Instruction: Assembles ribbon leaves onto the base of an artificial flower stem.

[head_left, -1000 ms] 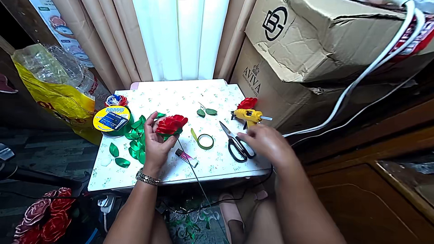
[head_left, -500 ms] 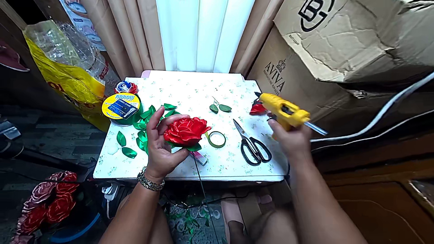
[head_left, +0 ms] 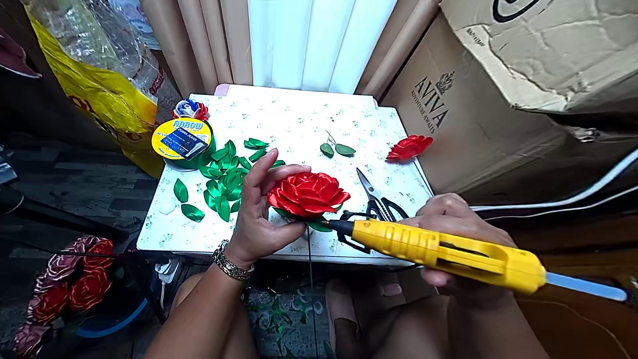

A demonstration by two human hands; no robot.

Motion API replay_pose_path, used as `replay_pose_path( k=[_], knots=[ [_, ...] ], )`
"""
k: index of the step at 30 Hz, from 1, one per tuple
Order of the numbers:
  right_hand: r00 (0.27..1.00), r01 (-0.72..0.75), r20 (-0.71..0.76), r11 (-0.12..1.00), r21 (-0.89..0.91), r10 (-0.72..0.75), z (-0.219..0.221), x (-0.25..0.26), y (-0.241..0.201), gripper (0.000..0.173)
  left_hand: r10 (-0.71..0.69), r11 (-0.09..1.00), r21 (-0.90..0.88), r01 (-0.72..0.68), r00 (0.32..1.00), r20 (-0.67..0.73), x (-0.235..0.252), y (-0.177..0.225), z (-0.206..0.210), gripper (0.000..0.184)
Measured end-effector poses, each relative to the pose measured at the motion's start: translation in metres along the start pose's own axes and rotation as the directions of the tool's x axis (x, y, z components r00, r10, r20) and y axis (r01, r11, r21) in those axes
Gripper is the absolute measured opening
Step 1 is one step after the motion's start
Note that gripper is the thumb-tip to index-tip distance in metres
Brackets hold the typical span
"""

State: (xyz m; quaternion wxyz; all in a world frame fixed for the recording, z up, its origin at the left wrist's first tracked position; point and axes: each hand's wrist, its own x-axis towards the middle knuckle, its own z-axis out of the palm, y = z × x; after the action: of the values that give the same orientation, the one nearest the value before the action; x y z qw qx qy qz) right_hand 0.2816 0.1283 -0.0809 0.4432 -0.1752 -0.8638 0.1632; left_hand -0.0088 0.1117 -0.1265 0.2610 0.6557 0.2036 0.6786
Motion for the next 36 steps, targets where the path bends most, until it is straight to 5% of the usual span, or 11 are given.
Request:
replay_pose_path(
  k=[28, 36],
  knots=[
    [0.998, 0.027, -0.044, 0.968, -0.249, -0.039, 0.007, 0.006, 0.001, 0.044, -0.080, 0.996, -0.038, 0.079, 0.996, -0.025, 0.000, -0.002, 0.001, 0.102],
    [0.997, 0.066, 0.002, 0.888, -0.454, -0.073, 0.003, 0.006, -0.009, 0.043, -0.132, 0.991, 0.024, 0.134, 0.989, -0.064, 0.001, -0.006, 0.000, 0.100]
  ],
)
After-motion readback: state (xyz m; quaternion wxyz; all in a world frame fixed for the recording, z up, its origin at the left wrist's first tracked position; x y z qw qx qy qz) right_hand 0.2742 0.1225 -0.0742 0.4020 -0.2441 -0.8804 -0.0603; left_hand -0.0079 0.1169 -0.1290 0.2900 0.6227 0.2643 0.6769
